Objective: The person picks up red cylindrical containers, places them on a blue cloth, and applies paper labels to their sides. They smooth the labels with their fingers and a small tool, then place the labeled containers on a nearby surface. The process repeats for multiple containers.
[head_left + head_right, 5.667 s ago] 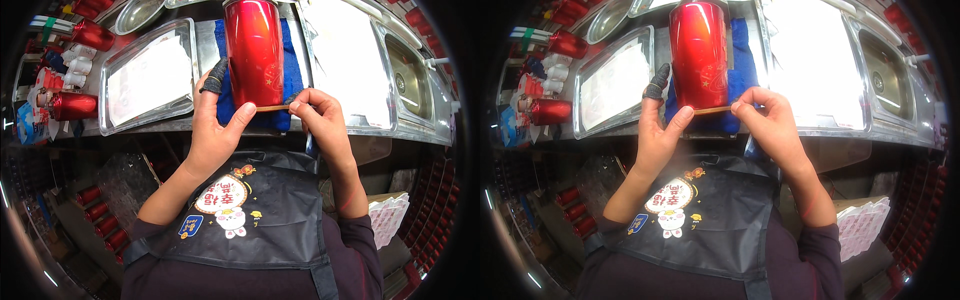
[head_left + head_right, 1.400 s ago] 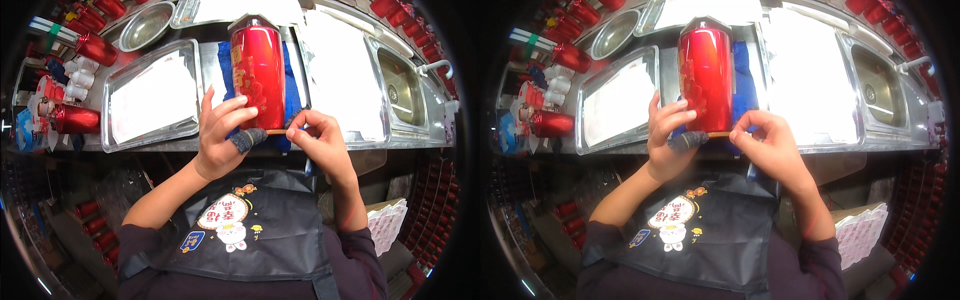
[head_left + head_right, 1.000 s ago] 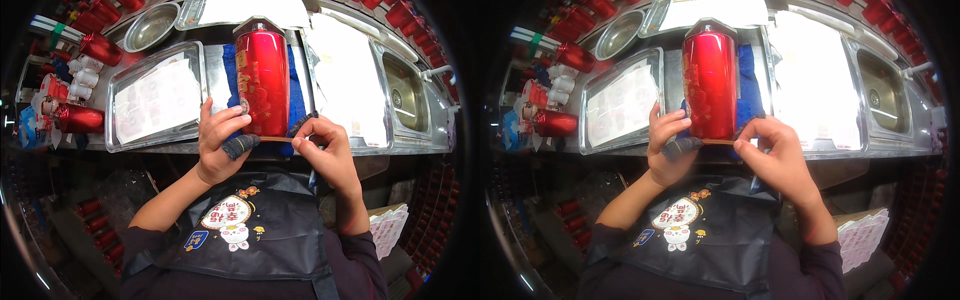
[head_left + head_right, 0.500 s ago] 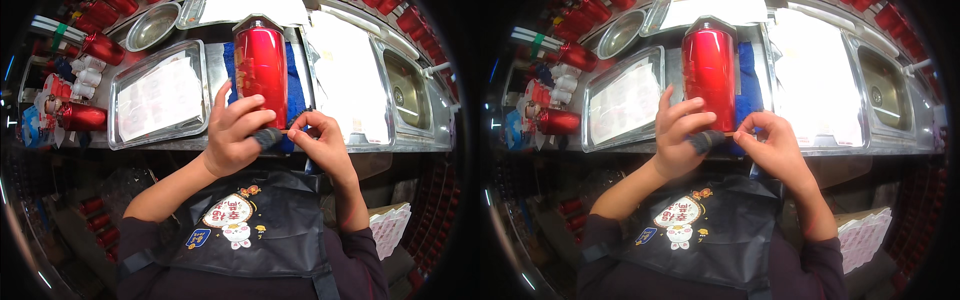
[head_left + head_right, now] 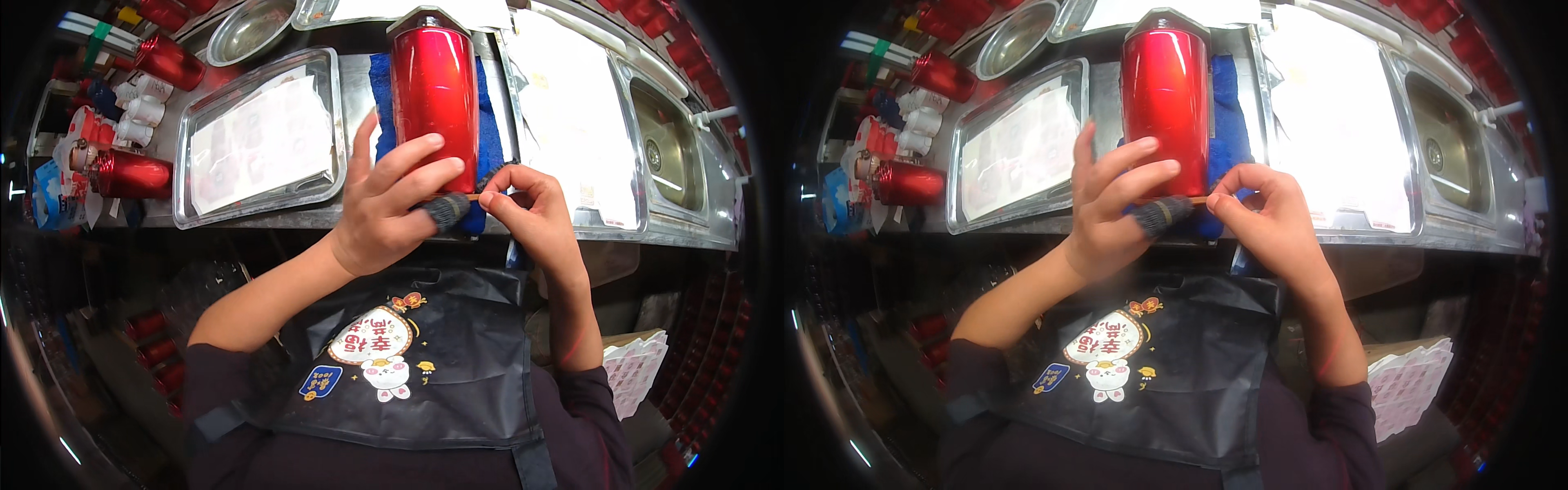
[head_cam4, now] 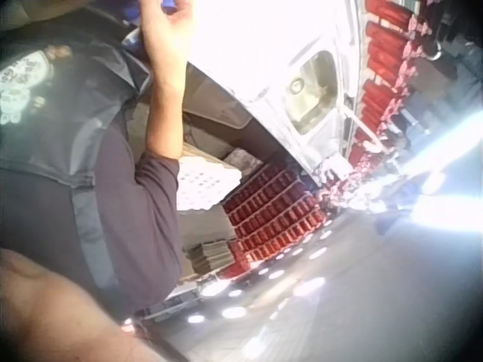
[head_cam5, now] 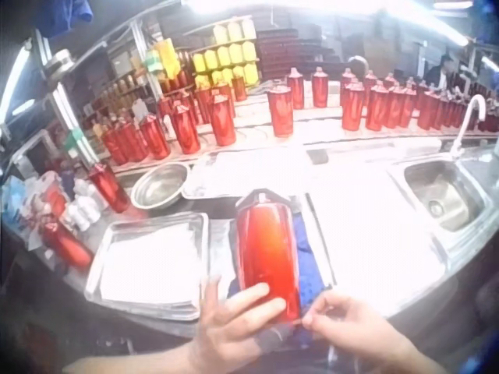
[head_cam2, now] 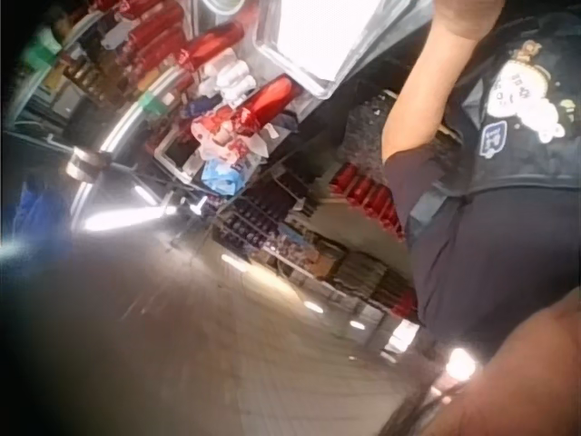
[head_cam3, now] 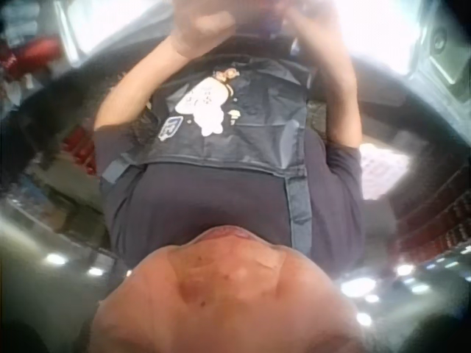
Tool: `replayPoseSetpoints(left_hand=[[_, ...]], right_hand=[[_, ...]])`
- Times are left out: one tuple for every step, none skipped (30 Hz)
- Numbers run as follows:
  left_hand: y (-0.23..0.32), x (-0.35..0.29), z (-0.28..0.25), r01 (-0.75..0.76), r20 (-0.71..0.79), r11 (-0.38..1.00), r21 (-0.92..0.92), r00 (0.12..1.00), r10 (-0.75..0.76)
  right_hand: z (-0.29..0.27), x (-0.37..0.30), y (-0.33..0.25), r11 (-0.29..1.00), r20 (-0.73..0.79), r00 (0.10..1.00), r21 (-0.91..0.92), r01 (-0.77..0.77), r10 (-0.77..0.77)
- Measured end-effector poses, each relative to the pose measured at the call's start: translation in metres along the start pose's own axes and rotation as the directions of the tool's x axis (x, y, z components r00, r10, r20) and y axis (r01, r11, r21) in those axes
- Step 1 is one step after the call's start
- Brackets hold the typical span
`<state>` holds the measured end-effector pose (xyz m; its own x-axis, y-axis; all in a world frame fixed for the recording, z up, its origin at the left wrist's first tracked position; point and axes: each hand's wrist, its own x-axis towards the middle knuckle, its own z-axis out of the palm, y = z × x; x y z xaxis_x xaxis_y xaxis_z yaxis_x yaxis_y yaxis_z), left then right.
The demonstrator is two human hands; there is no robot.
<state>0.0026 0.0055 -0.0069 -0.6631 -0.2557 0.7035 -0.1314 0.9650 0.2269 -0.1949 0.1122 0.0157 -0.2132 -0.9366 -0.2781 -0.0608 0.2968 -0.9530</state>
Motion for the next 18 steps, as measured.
replayPoseSetpoints(left_hand=[[0.000, 0.005, 0.003, -0.031, 0.019, 0.999, -0.007, 0.999, 0.031], [0.001, 0.010, 0.010, -0.065, 0.005, 0.998, 0.015, 0.998, 0.065], [0.000, 0.010, 0.010, -0.070, -0.009, 0.998, 0.006, 0.998, 0.070], [-0.002, 0.010, 0.009, -0.075, -0.023, 0.997, -0.003, 0.997, 0.075], [-0.004, 0.010, 0.009, -0.084, -0.030, 0.996, -0.023, 0.996, 0.084], [-0.005, 0.005, 0.010, -0.043, -0.071, 0.999, -0.024, 0.997, 0.042], [-0.005, -0.004, 0.009, 0.032, -0.084, 0.998, -0.055, 0.996, -0.036], [-0.003, -0.014, 0.011, 0.088, -0.126, 0.991, -0.099, 0.987, -0.100], [-0.003, -0.022, 0.014, 0.142, -0.164, 0.979, -0.144, 0.973, -0.165], [-0.004, -0.027, 0.016, 0.152, -0.171, 0.967, -0.204, 0.967, -0.188], [-0.004, -0.028, 0.014, 0.154, -0.169, 0.965, -0.213, 0.967, -0.192], [-0.005, -0.029, 0.013, 0.157, -0.167, 0.962, -0.223, 0.966, -0.196], [-0.005, -0.030, 0.011, 0.159, -0.165, 0.959, -0.233, 0.966, -0.200], [-0.004, -0.031, 0.009, 0.191, -0.142, 0.957, -0.218, 0.964, -0.224], [-0.003, -0.031, 0.006, 0.222, -0.119, 0.954, -0.203, 0.961, -0.249], [-0.002, -0.031, 0.003, 0.252, -0.095, 0.950, -0.187, 0.957, -0.273], [-0.002, -0.030, 0.002, 0.232, -0.096, 0.958, -0.171, 0.964, -0.250], [-0.002, -0.028, 0.001, 0.211, -0.095, 0.965, -0.156, 0.969, -0.227]], right_hand=[[0.000, 0.001, 0.002, 1.000, 0.007, 1.000, -0.011, -0.019, 0.019], [-0.001, 0.000, 0.002, 0.999, 0.007, 0.999, -0.020, -0.037, 0.038], [0.000, 0.000, 0.001, 0.999, 0.007, 0.999, -0.020, -0.036, 0.036], [0.002, 0.000, -0.001, 0.999, 0.007, 0.999, -0.020, -0.034, 0.034], [0.003, -0.001, -0.001, 0.999, -0.003, 0.999, -0.013, -0.039, 0.039], [0.005, -0.002, -0.001, 1.000, -0.004, 1.000, -0.020, -0.004, 0.004], [0.007, -0.002, -0.002, 0.999, -0.005, 1.000, -0.028, 0.030, -0.031], [0.009, -0.002, -0.002, 0.997, 0.006, 0.998, -0.039, 0.066, -0.065], [0.009, -0.004, -0.002, 0.998, -0.005, 0.998, -0.027, 0.057, -0.057], [0.008, -0.006, -0.005, 0.999, -0.014, 0.999, -0.015, 0.049, -0.049], [0.008, -0.008, -0.008, 0.999, -0.020, 0.999, 0.000, 0.044, -0.044], [0.008, -0.010, -0.009, 0.999, -0.028, 0.999, -0.011, 0.038, -0.038], [0.007, -0.012, -0.011, 0.999, -0.036, 0.999, -0.023, 0.031, -0.032], [0.006, -0.014, -0.012, 0.999, -0.047, 0.999, -0.033, 0.023, -0.025], [0.006, -0.014, -0.013, 0.999, -0.045, 0.998, -0.021, 0.039, -0.040], [0.006, -0.014, -0.014, 0.998, -0.045, 0.997, -0.009, 0.055, -0.055], [0.006, -0.014, -0.014, 0.997, -0.044, 0.996, 0.000, 0.071, -0.071], [0.006, -0.013, -0.013, 0.999, -0.044, 0.998, 0.020, 0.048, -0.047]])
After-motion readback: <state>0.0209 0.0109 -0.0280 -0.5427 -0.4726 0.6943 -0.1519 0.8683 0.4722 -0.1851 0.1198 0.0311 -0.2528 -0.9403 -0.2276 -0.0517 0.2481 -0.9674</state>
